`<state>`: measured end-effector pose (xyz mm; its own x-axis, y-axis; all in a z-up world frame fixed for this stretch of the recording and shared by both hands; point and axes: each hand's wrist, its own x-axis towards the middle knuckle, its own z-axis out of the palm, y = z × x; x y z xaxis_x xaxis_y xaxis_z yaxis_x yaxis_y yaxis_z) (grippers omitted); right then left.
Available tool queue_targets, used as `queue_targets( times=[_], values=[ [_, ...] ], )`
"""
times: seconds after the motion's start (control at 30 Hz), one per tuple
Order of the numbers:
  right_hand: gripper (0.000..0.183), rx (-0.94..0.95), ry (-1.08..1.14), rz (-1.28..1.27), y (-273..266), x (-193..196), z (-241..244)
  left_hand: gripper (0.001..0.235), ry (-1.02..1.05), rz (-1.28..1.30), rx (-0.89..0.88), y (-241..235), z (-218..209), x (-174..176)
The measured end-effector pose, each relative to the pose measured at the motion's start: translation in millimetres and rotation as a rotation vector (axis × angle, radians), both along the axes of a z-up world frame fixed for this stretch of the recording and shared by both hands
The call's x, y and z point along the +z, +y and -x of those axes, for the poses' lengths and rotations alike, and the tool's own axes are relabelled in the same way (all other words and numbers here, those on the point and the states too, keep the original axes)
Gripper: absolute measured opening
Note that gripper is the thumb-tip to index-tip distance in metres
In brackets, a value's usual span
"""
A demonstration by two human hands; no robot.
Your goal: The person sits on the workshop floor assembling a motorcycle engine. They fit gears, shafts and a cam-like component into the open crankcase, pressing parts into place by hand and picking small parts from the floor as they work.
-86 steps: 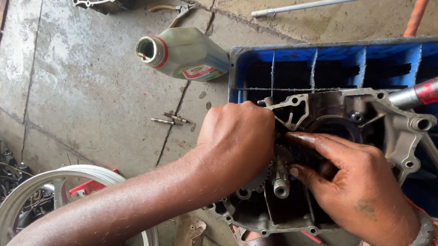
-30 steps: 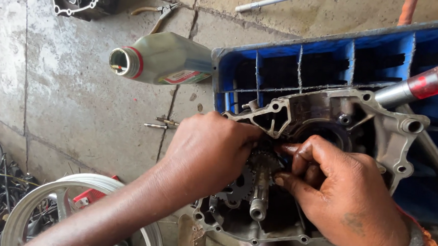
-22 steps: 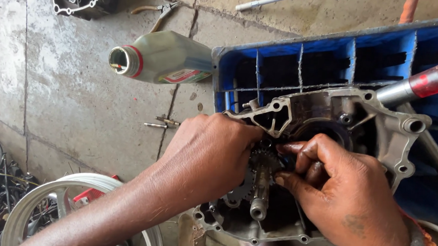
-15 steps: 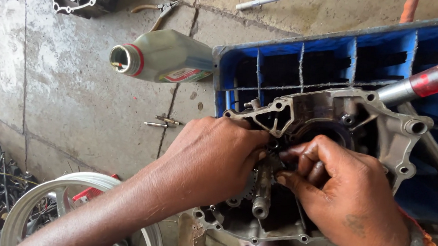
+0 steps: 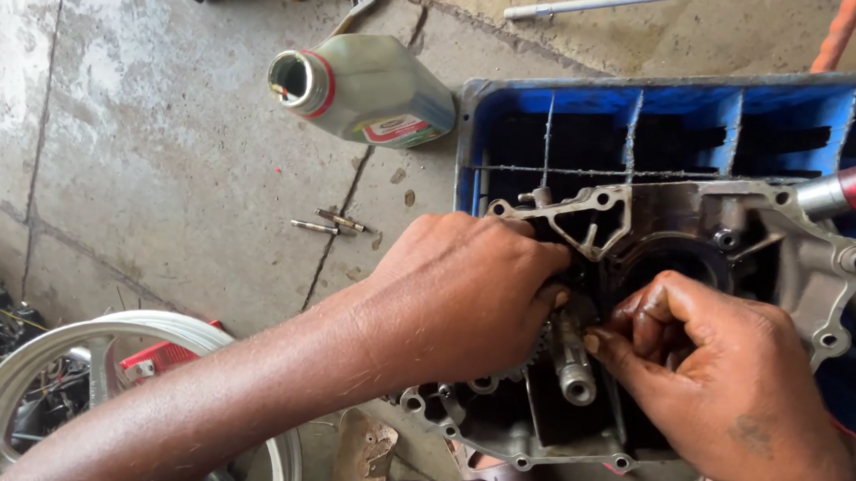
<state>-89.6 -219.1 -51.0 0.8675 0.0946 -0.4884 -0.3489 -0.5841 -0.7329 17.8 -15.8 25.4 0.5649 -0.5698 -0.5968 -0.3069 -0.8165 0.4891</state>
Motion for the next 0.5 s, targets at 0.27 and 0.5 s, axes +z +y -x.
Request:
queue_targets(
  times=[0.27, 0.5],
  values=[
    [0.032, 0.014, 0.153, 0.146, 5.9, 8.9, -6.0, 0.026, 0.024, -0.012, -0.020, 7.1, 0.0, -2.9],
    [0.025, -0.102, 0.055, -0.181, -4.8, -5.5, 7.8, 0.019, -0.338, 0.453, 0.251, 62.0, 9.3, 13.2]
  ],
)
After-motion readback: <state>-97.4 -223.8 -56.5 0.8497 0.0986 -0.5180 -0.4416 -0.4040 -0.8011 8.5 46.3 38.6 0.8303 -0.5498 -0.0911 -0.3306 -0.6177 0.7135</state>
